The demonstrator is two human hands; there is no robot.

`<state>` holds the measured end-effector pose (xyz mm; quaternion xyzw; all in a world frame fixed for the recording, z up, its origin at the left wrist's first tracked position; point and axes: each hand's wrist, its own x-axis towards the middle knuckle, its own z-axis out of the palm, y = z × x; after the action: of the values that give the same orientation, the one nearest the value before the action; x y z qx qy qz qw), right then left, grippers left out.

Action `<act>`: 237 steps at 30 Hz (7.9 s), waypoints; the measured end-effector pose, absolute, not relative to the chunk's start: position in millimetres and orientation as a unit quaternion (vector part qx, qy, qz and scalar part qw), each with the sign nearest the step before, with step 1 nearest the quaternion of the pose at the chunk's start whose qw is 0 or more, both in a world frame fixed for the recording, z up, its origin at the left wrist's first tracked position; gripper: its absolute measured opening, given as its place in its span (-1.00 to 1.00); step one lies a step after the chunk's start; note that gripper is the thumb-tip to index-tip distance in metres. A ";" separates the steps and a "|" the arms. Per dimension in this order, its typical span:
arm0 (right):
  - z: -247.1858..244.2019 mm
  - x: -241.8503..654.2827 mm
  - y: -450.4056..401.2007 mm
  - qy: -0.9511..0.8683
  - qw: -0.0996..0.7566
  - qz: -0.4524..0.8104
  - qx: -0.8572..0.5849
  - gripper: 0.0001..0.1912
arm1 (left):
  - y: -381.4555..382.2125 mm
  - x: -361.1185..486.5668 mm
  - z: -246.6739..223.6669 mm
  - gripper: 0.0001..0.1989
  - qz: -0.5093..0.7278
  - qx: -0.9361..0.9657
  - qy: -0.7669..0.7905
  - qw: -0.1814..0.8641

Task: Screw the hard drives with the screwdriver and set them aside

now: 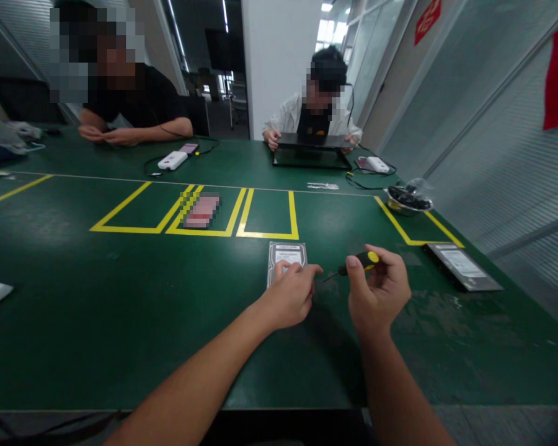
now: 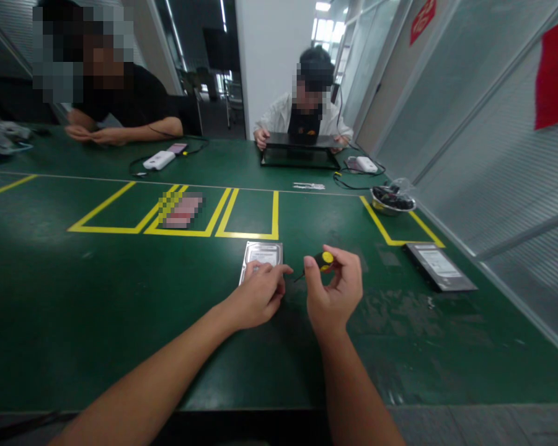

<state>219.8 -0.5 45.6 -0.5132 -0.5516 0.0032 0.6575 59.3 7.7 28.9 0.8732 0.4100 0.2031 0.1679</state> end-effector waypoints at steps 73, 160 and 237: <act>44.2 219.2 1.3 -0.556 0.649 0.012 -0.519 -0.72 | 5.8 60.0 30.4 -0.50 0.202 0.876 0.410 0.156; 18.6 242.5 30.0 -0.622 0.063 -0.024 -0.780 -0.71 | 52.9 -25.0 -9.2 -0.86 0.246 0.679 0.683 0.110; 34.7 152.9 24.9 -0.698 -0.017 0.036 -0.715 -0.08 | 49.1 -24.6 -11.1 -0.31 0.219 0.796 0.559 0.075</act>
<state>152.9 24.9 34.7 -0.7147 -0.6983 0.0359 -0.0173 -24.6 49.1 -11.1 0.7964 0.5589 0.2186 0.0750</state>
